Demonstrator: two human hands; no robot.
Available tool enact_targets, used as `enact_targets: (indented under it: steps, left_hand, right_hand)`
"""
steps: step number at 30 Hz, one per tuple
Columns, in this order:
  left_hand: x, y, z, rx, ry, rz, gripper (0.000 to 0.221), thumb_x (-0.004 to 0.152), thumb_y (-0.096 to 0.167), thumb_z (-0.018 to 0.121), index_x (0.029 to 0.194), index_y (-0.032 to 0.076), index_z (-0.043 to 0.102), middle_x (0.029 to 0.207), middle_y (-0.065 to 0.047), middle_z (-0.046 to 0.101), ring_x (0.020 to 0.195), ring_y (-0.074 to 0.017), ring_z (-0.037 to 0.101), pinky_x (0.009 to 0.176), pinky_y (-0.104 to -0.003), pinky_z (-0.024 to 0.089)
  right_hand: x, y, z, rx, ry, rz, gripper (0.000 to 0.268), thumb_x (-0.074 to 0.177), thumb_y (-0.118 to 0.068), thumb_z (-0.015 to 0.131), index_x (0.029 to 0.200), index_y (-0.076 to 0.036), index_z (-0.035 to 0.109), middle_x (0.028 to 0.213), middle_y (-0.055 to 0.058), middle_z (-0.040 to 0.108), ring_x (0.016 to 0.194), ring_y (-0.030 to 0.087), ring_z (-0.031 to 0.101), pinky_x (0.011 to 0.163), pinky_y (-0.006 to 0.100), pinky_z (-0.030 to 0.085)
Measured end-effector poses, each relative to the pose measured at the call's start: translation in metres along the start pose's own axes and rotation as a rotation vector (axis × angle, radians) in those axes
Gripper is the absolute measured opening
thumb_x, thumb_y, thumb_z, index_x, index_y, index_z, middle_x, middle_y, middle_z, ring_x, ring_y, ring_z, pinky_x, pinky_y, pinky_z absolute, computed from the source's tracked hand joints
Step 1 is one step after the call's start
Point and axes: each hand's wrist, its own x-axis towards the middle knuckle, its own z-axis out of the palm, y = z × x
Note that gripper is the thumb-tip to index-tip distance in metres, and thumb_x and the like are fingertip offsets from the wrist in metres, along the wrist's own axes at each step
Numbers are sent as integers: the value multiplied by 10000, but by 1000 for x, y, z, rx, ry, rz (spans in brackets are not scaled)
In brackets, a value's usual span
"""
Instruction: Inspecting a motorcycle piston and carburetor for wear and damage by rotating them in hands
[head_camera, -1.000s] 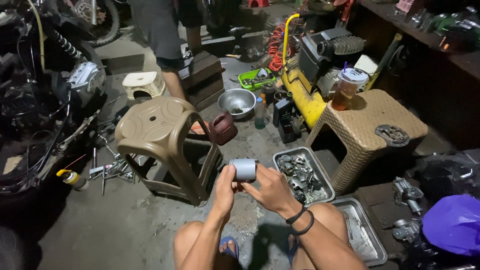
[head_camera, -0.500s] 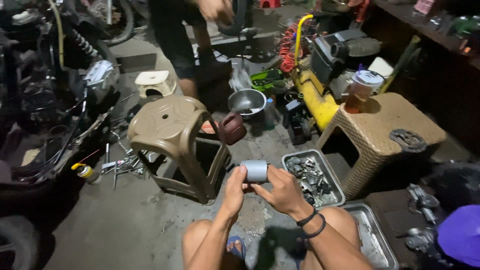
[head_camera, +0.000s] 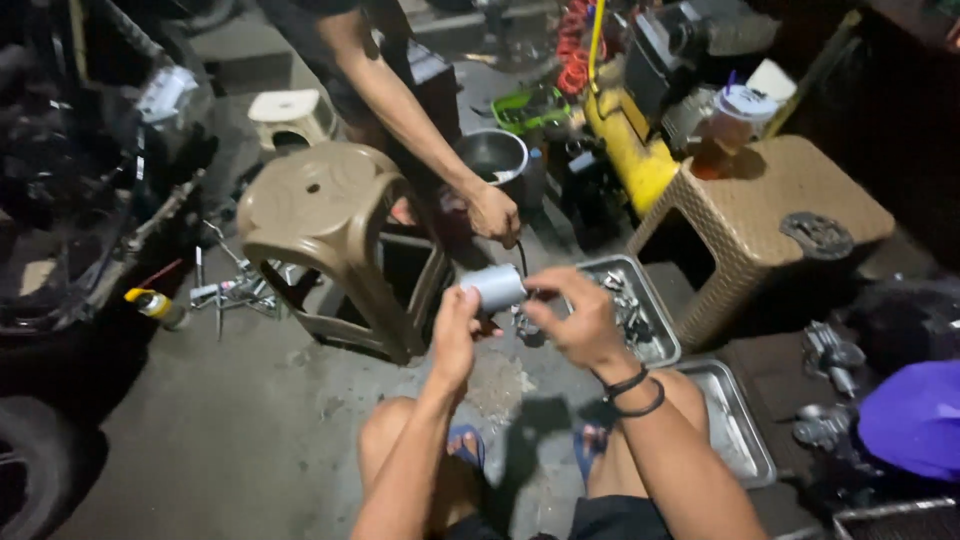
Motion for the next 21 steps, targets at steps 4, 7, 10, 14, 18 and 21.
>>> enact_targets:
  steps: [4, 7, 10, 14, 18, 21]
  left_hand:
    - [2, 0, -14, -32, 75, -83, 333, 1052, 427, 524, 1229, 145, 521, 936, -68, 595, 662, -227, 697, 651, -302, 514]
    - [0, 2, -14, -77, 63, -71, 386, 1043, 399, 531, 1291, 104, 503, 999, -92, 605, 701, -226, 713, 732, -345, 598]
    - [-8, 12, -3, -92, 39, -50, 465, 1013, 366, 583, 1336, 48, 479, 1017, -117, 559, 694, -218, 689, 753, -372, 632]
    - [-14, 16, 4, 26, -34, -2, 541, 991, 371, 627, 1367, 13, 475, 998, -92, 553, 709, -206, 723, 755, -366, 620]
    - [-14, 14, 6, 112, -75, 9, 607, 972, 389, 655, 1402, 12, 453, 1043, -114, 581, 714, -218, 726, 765, -358, 584]
    - [-15, 18, 4, 135, -72, 15, 653, 967, 397, 677, 1419, -10, 439, 1043, -127, 587, 732, -240, 736, 774, -390, 583]
  right_hand:
    - [-3, 35, -18, 8, 120, 116, 189, 956, -324, 744, 1043, -161, 779, 981, 54, 757, 916, 230, 727, 823, 353, 559]
    - [-3, 34, -19, 254, 184, 246, 163, 1020, -177, 654, 1068, -45, 737, 934, 104, 725, 780, 208, 756, 733, 327, 605]
    - [-3, 25, -16, 241, 163, 239, 131, 1003, -118, 677, 1055, -22, 747, 911, 124, 712, 767, 225, 757, 684, 330, 609]
    - [-1, 13, -9, 85, 101, 117, 90, 957, -144, 738, 1013, -85, 774, 886, 78, 738, 789, 237, 768, 696, 344, 606]
    - [-3, 9, -4, 60, 55, 65, 74, 961, -164, 744, 1008, -127, 786, 882, 49, 753, 822, 232, 746, 757, 345, 580]
    - [-2, 9, -4, 50, 24, 54, 80, 974, -164, 731, 1016, -124, 787, 868, 62, 748, 809, 250, 732, 755, 364, 571]
